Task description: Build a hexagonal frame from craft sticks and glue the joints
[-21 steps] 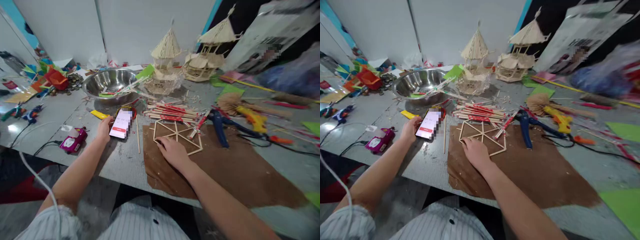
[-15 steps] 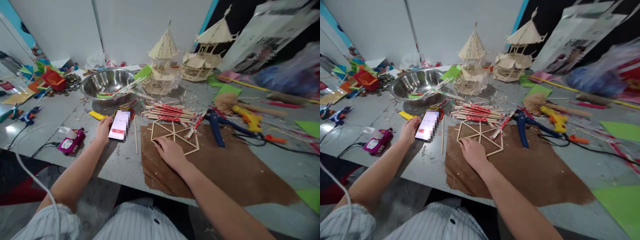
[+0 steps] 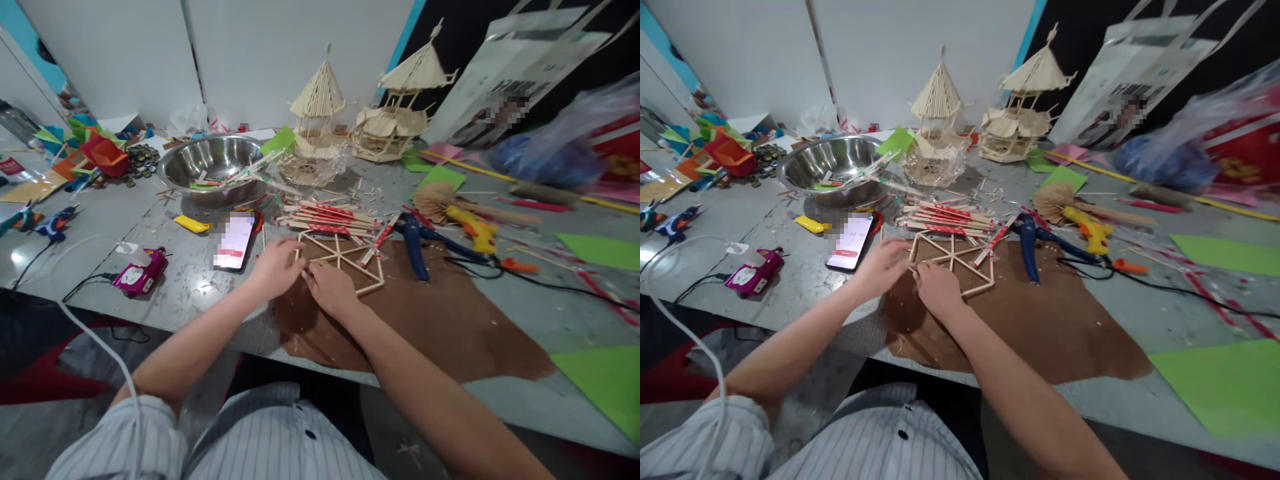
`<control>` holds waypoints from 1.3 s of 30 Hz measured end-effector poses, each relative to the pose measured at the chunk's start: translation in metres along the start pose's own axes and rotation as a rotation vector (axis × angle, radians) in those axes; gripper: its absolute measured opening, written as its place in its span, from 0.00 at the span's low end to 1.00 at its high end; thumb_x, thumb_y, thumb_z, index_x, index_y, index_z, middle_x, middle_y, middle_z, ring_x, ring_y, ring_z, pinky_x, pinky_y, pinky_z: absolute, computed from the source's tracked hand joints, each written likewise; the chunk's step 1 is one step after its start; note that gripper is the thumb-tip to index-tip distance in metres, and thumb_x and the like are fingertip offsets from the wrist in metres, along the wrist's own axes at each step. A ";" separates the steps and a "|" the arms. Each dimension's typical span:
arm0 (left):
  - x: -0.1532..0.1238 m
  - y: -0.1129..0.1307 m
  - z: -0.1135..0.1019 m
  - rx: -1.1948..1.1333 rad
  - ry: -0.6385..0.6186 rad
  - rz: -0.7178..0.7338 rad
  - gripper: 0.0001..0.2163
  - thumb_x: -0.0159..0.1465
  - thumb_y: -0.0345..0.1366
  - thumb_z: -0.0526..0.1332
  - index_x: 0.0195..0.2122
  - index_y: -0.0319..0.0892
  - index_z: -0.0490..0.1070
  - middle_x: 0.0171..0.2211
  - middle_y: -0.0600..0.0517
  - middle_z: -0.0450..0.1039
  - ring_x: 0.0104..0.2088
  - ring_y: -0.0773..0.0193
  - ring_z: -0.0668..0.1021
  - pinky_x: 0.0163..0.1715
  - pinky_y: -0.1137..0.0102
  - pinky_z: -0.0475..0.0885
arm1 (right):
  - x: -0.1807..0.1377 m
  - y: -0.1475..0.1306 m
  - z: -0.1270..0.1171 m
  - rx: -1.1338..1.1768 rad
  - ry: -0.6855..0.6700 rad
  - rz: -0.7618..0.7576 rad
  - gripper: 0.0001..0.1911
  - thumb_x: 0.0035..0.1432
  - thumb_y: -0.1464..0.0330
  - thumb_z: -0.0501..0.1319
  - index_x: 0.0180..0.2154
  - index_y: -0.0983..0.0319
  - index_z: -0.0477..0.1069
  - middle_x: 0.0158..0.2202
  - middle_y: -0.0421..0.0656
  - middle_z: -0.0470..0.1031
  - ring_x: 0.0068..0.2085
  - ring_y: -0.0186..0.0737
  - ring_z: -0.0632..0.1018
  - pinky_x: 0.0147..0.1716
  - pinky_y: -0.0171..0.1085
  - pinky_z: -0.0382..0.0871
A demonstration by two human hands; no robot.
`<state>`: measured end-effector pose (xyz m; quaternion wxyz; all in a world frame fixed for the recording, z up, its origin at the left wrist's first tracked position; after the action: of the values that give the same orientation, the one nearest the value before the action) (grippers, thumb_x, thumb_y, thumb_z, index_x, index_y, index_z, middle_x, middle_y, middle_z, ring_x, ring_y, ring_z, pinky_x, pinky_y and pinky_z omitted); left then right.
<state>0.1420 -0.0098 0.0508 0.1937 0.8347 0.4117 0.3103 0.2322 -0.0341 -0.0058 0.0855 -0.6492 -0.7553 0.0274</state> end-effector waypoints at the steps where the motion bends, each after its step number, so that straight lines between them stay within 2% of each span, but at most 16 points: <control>1: 0.000 0.010 0.015 0.040 -0.074 0.038 0.15 0.54 0.29 0.53 0.42 0.37 0.67 0.43 0.45 0.68 0.45 0.61 0.68 0.48 0.66 0.62 | 0.000 0.002 -0.003 -0.021 -0.008 0.027 0.16 0.58 0.67 0.44 0.43 0.63 0.65 0.37 0.48 0.72 0.34 0.43 0.74 0.31 0.37 0.62; 3: 0.001 0.021 0.033 0.121 -0.127 0.084 0.18 0.52 0.26 0.52 0.45 0.36 0.65 0.45 0.44 0.67 0.46 0.60 0.68 0.48 0.65 0.62 | -0.002 0.006 -0.011 -0.035 0.002 0.058 0.16 0.57 0.69 0.45 0.45 0.63 0.63 0.38 0.49 0.71 0.33 0.43 0.74 0.29 0.37 0.62; 6: 0.003 0.022 0.043 0.194 -0.115 0.136 0.20 0.51 0.26 0.52 0.47 0.36 0.63 0.45 0.44 0.67 0.46 0.58 0.68 0.48 0.64 0.62 | -0.004 0.009 -0.029 0.010 0.074 0.017 0.16 0.57 0.71 0.45 0.45 0.62 0.63 0.41 0.48 0.70 0.37 0.41 0.73 0.32 0.36 0.63; 9: 0.004 0.013 0.043 0.243 -0.056 0.175 0.20 0.51 0.25 0.52 0.46 0.36 0.63 0.47 0.43 0.64 0.48 0.58 0.66 0.48 0.64 0.62 | -0.007 0.012 -0.038 0.065 0.121 -0.051 0.13 0.58 0.68 0.46 0.42 0.60 0.65 0.40 0.45 0.70 0.39 0.40 0.72 0.34 0.35 0.63; 12: 0.005 0.003 0.043 0.250 -0.014 0.172 0.17 0.53 0.26 0.51 0.44 0.37 0.65 0.46 0.43 0.64 0.47 0.60 0.67 0.46 0.65 0.64 | -0.010 0.013 -0.038 0.102 0.144 -0.086 0.13 0.58 0.66 0.47 0.41 0.59 0.66 0.39 0.44 0.71 0.39 0.39 0.72 0.35 0.34 0.63; 15: 0.005 -0.004 0.046 0.242 -0.043 0.160 0.17 0.53 0.27 0.51 0.44 0.39 0.65 0.46 0.44 0.64 0.46 0.60 0.69 0.44 0.67 0.66 | -0.012 0.011 -0.034 0.127 0.154 -0.115 0.13 0.58 0.67 0.48 0.42 0.61 0.66 0.40 0.45 0.71 0.40 0.38 0.72 0.37 0.34 0.63; 18: 0.003 -0.010 0.048 0.217 -0.109 0.109 0.16 0.54 0.27 0.50 0.43 0.40 0.67 0.38 0.47 0.69 0.39 0.62 0.72 0.39 0.68 0.67 | -0.015 0.011 -0.036 0.191 0.170 -0.152 0.13 0.57 0.67 0.49 0.41 0.62 0.67 0.38 0.44 0.72 0.38 0.38 0.72 0.36 0.34 0.63; 20: 0.001 -0.008 0.043 0.157 -0.101 0.114 0.15 0.53 0.27 0.52 0.41 0.41 0.67 0.38 0.49 0.70 0.38 0.64 0.72 0.38 0.70 0.67 | -0.016 0.020 -0.045 0.272 0.211 -0.165 0.13 0.57 0.65 0.50 0.39 0.61 0.68 0.35 0.43 0.73 0.37 0.37 0.73 0.36 0.34 0.63; 22: 0.000 -0.007 0.037 0.113 -0.070 0.093 0.13 0.53 0.28 0.52 0.39 0.41 0.68 0.35 0.49 0.70 0.35 0.65 0.72 0.35 0.71 0.67 | -0.016 0.040 -0.057 0.372 0.287 -0.135 0.14 0.56 0.63 0.50 0.38 0.61 0.69 0.35 0.43 0.74 0.36 0.37 0.73 0.36 0.34 0.64; 25: 0.000 -0.007 0.029 0.042 -0.025 0.021 0.13 0.52 0.28 0.52 0.37 0.40 0.70 0.31 0.51 0.71 0.30 0.67 0.72 0.32 0.72 0.66 | -0.014 0.087 -0.066 0.463 0.398 0.016 0.14 0.55 0.62 0.50 0.37 0.62 0.70 0.34 0.43 0.74 0.34 0.36 0.73 0.34 0.34 0.64; 28: 0.001 -0.010 0.029 -0.075 -0.040 -0.058 0.12 0.51 0.28 0.51 0.34 0.40 0.71 0.29 0.52 0.71 0.29 0.68 0.72 0.32 0.73 0.66 | -0.011 0.131 -0.057 0.378 0.404 0.186 0.14 0.54 0.63 0.51 0.36 0.62 0.71 0.33 0.45 0.74 0.34 0.38 0.73 0.34 0.35 0.64; 30: 0.001 -0.017 0.034 -0.219 -0.075 -0.171 0.09 0.52 0.31 0.52 0.30 0.40 0.71 0.26 0.53 0.71 0.27 0.69 0.72 0.31 0.73 0.67 | -0.009 0.145 -0.046 0.292 0.375 0.220 0.14 0.53 0.65 0.51 0.35 0.63 0.71 0.34 0.46 0.74 0.36 0.39 0.73 0.36 0.37 0.64; 33: -0.003 -0.032 0.047 -0.554 -0.120 -0.415 0.08 0.52 0.37 0.55 0.29 0.38 0.68 0.21 0.55 0.67 0.22 0.70 0.71 0.26 0.74 0.68 | -0.009 0.149 -0.026 0.264 0.301 0.241 0.14 0.52 0.65 0.51 0.36 0.63 0.71 0.35 0.46 0.74 0.35 0.39 0.73 0.36 0.37 0.64; 35: -0.006 -0.039 0.053 -0.728 -0.091 -0.537 0.12 0.51 0.36 0.58 0.36 0.38 0.65 0.22 0.57 0.65 0.19 0.73 0.70 0.22 0.75 0.68 | -0.011 0.143 -0.020 0.316 0.295 0.212 0.14 0.51 0.66 0.52 0.37 0.63 0.71 0.34 0.45 0.74 0.34 0.38 0.73 0.36 0.37 0.65; 37: -0.008 -0.045 0.053 -0.771 -0.041 -0.605 0.19 0.51 0.35 0.59 0.44 0.41 0.59 0.23 0.59 0.64 0.15 0.75 0.68 0.16 0.76 0.65 | -0.013 0.136 -0.019 0.405 0.316 0.181 0.14 0.51 0.66 0.53 0.37 0.64 0.71 0.34 0.45 0.74 0.33 0.36 0.73 0.36 0.36 0.65; 39: -0.008 -0.049 0.051 -0.735 -0.039 -0.624 0.19 0.52 0.34 0.58 0.46 0.42 0.58 0.20 0.60 0.62 0.11 0.75 0.65 0.10 0.79 0.58 | -0.014 0.134 -0.018 0.509 0.324 0.180 0.14 0.50 0.66 0.53 0.37 0.64 0.71 0.33 0.44 0.75 0.32 0.35 0.74 0.35 0.35 0.66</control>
<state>0.1453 0.0089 -0.0178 0.5673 0.5532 0.5020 0.3466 0.3681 -0.0286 -0.0095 0.3617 -0.6672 -0.6401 0.1194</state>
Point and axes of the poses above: each hand's wrist, its own x-axis towards the middle knuckle, its own z-axis out of the palm, y = z × x, the point moved 8 cm from there along x, towards the middle knuckle
